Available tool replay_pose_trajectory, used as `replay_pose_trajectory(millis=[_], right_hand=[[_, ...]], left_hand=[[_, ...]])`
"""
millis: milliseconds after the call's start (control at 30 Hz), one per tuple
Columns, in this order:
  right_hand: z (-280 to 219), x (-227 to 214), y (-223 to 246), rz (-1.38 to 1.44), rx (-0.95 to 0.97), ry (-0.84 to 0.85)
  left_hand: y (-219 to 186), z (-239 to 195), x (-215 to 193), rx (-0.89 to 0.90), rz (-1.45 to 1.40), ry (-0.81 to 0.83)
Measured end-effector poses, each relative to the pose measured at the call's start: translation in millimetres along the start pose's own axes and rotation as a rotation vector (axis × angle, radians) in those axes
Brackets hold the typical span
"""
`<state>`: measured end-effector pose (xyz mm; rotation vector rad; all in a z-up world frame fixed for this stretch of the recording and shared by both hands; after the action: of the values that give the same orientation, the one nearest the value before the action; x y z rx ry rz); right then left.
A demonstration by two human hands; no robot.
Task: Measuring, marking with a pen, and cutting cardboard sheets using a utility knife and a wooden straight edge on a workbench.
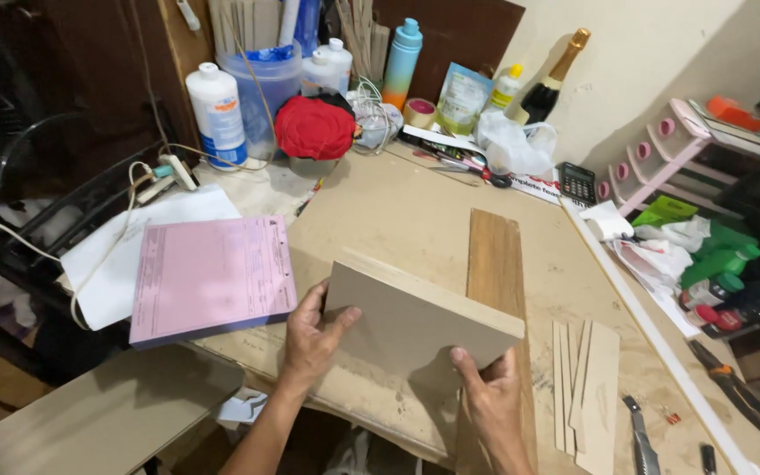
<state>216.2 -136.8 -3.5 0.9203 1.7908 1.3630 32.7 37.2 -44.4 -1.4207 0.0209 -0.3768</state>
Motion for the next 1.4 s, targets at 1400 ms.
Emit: replay_pose_trajectory(millis=[1400], right_hand=[[-20, -52, 3, 0.611, 0.144, 0.161]], left_hand=[[10, -92, 11, -0.389, -0.646, -0.038]])
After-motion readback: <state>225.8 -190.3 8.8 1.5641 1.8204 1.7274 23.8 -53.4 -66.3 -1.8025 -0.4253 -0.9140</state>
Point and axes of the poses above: each hand's wrist, its own z-axis towards the middle knuckle, its own x-axis out of the palm, y = z × x, the point moved 3 cm from there along z, towards the middle knuckle, and after that the axes turned 8 degrees about -y, right-handed, at the moved point
